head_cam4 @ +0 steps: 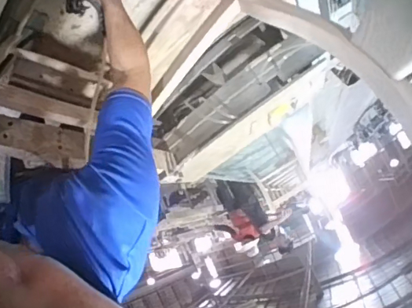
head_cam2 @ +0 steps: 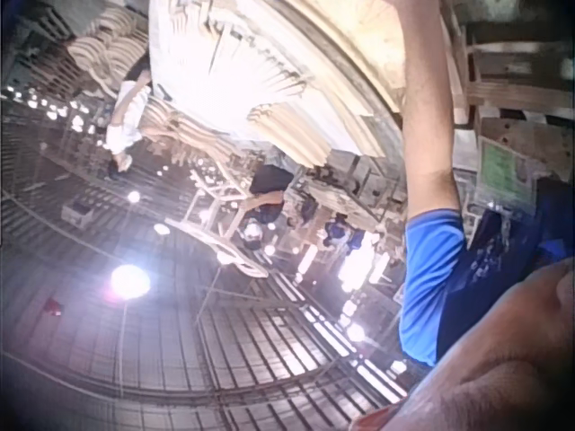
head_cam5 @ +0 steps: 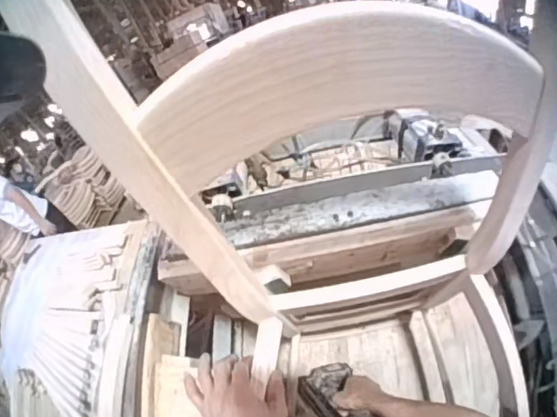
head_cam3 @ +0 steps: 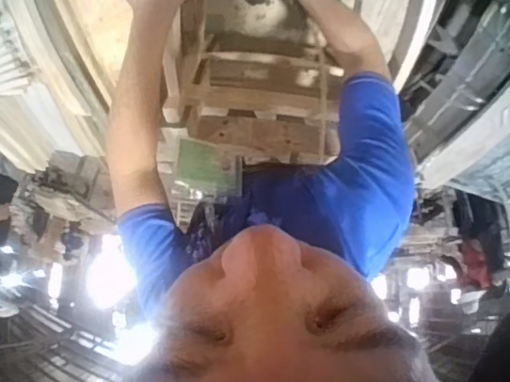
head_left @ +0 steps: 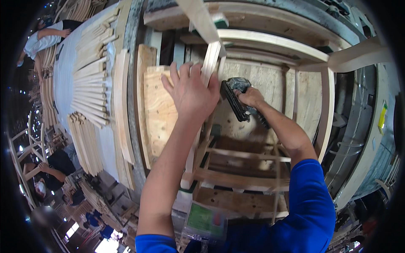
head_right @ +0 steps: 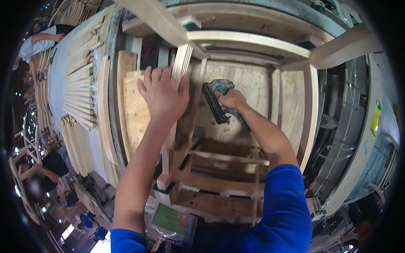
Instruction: The person assembles wooden chair frames by attaching slats to the backrest and seat using a pneumatic nail gun. They repeatedly pick up partially assembled frames, position them on a workbench, fasten components, and move finished frames aside.
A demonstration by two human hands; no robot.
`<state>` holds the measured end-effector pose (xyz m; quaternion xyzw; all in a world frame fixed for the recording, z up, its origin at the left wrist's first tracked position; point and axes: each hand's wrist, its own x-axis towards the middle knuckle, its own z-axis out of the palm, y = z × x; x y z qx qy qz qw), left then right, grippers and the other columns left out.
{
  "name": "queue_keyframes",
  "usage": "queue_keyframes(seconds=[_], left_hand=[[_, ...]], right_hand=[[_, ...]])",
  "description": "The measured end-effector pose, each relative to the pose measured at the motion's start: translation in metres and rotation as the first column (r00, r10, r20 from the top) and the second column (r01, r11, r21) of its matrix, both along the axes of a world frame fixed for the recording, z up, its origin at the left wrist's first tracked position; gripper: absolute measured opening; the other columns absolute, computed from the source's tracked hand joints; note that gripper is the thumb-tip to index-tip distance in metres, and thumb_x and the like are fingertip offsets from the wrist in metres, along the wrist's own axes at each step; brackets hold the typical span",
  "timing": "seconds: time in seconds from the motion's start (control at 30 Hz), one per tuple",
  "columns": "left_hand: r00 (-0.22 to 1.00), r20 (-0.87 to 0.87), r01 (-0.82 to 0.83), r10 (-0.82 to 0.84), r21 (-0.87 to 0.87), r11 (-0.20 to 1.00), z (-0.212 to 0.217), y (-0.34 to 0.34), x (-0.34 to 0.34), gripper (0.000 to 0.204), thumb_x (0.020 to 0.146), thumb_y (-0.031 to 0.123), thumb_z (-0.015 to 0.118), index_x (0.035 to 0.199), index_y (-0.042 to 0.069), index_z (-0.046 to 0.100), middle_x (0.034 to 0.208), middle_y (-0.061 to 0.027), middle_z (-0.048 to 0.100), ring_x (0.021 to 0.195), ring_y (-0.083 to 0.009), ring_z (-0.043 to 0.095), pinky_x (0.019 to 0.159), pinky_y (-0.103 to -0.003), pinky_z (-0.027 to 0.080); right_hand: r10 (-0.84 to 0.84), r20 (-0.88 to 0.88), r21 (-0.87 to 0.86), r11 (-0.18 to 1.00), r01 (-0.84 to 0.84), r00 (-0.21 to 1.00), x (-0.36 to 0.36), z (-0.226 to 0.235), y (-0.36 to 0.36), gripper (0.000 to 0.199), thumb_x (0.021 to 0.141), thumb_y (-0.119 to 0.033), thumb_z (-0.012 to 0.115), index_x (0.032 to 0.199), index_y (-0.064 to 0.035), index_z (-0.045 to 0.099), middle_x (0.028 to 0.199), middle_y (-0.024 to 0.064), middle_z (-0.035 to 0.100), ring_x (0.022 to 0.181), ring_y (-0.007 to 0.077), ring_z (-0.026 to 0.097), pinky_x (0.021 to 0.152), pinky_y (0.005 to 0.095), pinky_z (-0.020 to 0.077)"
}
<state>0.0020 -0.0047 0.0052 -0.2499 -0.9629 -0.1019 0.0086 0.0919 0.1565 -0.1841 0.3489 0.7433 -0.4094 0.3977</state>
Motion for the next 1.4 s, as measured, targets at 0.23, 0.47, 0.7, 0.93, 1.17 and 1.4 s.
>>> queue_keyframes(seconds=[0.23, 0.47, 0.7, 0.93, 1.17, 1.4], left_hand=[[0.999, -0.022, 0.041, -0.041, -0.013, 0.999, 0.0, 0.004, -0.002, 0.046, 0.093, 0.034, 0.069, 0.126, 0.002, 0.067, 0.133, -0.0182, 0.06, 0.143, -0.0484, 0.037, 0.118, -0.073, 0.015], [0.997, -0.06, 0.055, -0.056, -0.023, 0.998, -0.005, 0.001, -0.003, 0.046, 0.093, 0.034, 0.069, 0.125, 0.002, 0.068, 0.132, -0.0178, 0.06, 0.141, -0.0466, 0.039, 0.117, -0.073, 0.017], [0.999, -0.042, 0.032, -0.033, -0.035, 0.999, -0.003, 0.005, -0.003, 0.045, 0.093, 0.036, 0.068, 0.125, 0.003, 0.067, 0.134, -0.0157, 0.06, 0.143, -0.0446, 0.038, 0.118, -0.071, 0.017], [1.0, -0.031, 0.0, -0.002, -0.081, 0.997, -0.001, 0.002, 0.001, 0.043, 0.096, 0.036, 0.067, 0.128, 0.007, 0.064, 0.138, -0.0142, 0.058, 0.143, -0.0432, 0.038, 0.118, -0.07, 0.017], [0.999, 0.035, -0.007, 0.011, -0.1, 0.995, 0.011, 0.01, 0.002, 0.044, 0.097, 0.035, 0.065, 0.131, 0.007, 0.062, 0.142, -0.0142, 0.056, 0.147, -0.043, 0.034, 0.12, -0.069, 0.015], [1.0, 0.023, -0.007, 0.009, -0.096, 0.995, 0.008, 0.009, 0.003, 0.047, 0.096, 0.036, 0.064, 0.131, 0.005, 0.061, 0.141, -0.0154, 0.055, 0.145, -0.0428, 0.034, 0.12, -0.068, 0.015]], right_hand=[[0.549, -0.344, 0.183, 0.835, -0.519, 0.762, 0.036, 0.007, -0.059, 0.065, 0.089, -0.059, 0.068, 0.115, 0.0, 0.074, 0.116, 0.0227, 0.073, 0.115, 0.0356, 0.07, 0.102, 0.0419, 0.0543], [0.688, -0.368, 0.183, 0.713, -0.677, 0.626, 0.045, -0.004, -0.087, 0.057, 0.086, -0.051, 0.071, 0.104, 0.0028, 0.076, 0.107, 0.0252, 0.074, 0.108, 0.0362, 0.072, 0.097, 0.0419, 0.057], [0.719, -0.332, 0.155, 0.68, -0.717, 0.61, 0.041, -0.01, -0.087, 0.051, 0.087, -0.045, 0.07, 0.105, 0.0012, 0.077, 0.114, 0.0238, 0.074, 0.11, 0.0352, 0.072, 0.098, 0.0417, 0.0572], [0.43, -0.07, -0.098, 0.895, -0.435, 0.9, 0.058, 0.01, -0.053, 0.055, 0.088, -0.047, 0.071, 0.113, 0.0011, 0.076, 0.12, 0.0237, 0.072, 0.116, 0.0328, 0.069, 0.095, 0.0406, 0.0566], [-0.742, 0.524, -0.629, -0.006, 0.777, 0.419, 0.126, -0.04, 0.036, 0.051, 0.094, -0.057, 0.07, 0.103, -0.0071, 0.067, 0.086, 0.0148, 0.071, 0.064, 0.0268, 0.068, 0.061, 0.0409, 0.0596], [-0.793, 0.609, -0.596, -0.457, 0.66, 0.002, 0.104, -0.054, 0.083, 0.074, 0.076, -0.062, 0.085, 0.108, -0.0011, 0.058, 0.087, 0.0161, 0.065, 0.069, 0.029, 0.064, 0.064, 0.0434, 0.0583]])
